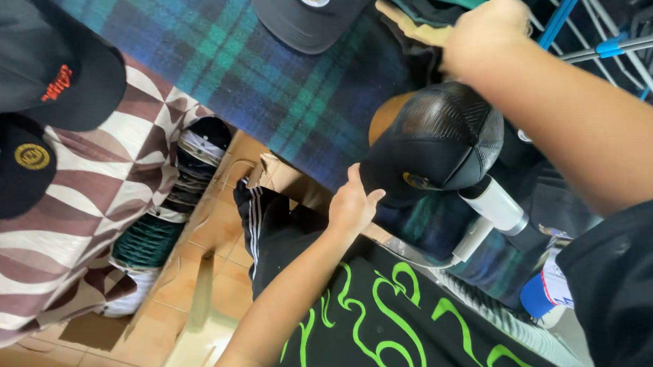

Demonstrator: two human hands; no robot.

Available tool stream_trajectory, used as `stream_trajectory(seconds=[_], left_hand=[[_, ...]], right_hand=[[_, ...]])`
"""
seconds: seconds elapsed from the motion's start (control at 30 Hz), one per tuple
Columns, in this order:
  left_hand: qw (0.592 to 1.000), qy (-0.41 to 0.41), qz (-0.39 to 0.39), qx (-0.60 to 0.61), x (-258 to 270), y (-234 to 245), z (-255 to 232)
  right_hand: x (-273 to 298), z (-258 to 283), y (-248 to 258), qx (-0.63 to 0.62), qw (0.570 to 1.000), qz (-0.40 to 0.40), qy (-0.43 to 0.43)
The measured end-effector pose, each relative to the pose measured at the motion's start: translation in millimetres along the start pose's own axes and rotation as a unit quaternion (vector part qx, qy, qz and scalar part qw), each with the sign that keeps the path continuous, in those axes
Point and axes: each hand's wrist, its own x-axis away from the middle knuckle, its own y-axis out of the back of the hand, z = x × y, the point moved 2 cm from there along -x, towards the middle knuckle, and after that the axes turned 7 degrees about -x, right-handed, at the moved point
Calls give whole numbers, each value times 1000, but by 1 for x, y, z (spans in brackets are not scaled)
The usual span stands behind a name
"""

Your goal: Cleaning a black baseball cap using a brush and a hair dryer

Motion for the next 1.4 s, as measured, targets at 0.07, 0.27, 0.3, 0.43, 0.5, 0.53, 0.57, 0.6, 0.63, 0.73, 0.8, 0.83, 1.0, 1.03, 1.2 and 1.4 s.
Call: stream_trajectory(seconds=[0.07, 0.27, 0.3, 0.43, 0.5, 0.53, 0.57, 0.6, 0.63, 0.73, 0.8, 0.83, 1.0, 1.03, 1.2, 1.4], left_hand=[[1000, -13, -6, 0, 0, -3, 2], [999, -10, 5, -30, -12, -9, 10], [999, -14, 7, -40, -14, -3, 6], [998, 4, 34, -44, -6, 3, 1], [999, 3, 26, -37, -5, 5, -6], [999, 16, 31, -28, -2, 9, -9], [999, 29, 35, -18, 0, 13, -12], [999, 26, 37, -25, -2, 12, -11], [998, 30, 34, -36, -4, 11, -10], [997, 49, 53, -26, -1, 16, -14], [995, 65, 69, -2, -3, 20, -20], [996, 65, 65, 3, -5, 19, -24], [994, 88, 65, 8, -15, 7, -2], [998, 58, 23, -6, -16, 6, 0], [959, -183, -214, -23, -29, 24, -26], [869, -408, -243, -137, -24, 22, -168]], right_hand=[[-31, -32, -21, 16, 993, 72, -95], [52, 0, -13, -92, 990, -25, 102], [46, -8, -19, -102, 989, -27, 99], [19, -55, -82, -335, 940, -24, 59], [8, -83, -120, -455, 888, -47, 52], [6, -92, -140, -502, 863, -42, 36], [5, -100, -160, -546, 837, -37, 19], [9, -98, -179, -552, 833, -38, 17], [13, -96, -198, -625, 780, -14, -27], [-4, -64, -311, -751, 658, -49, -31], [-5, -30, -369, -798, 592, -115, 12], [4, -9, -387, -833, 546, -90, 11], [57, 150, -474, -957, 288, 34, -8], [51, 169, -497, -978, 203, -25, -26], [56, 169, -487, -976, 77, -187, -76], [-5, 140, -386, -888, 217, -395, -95]])
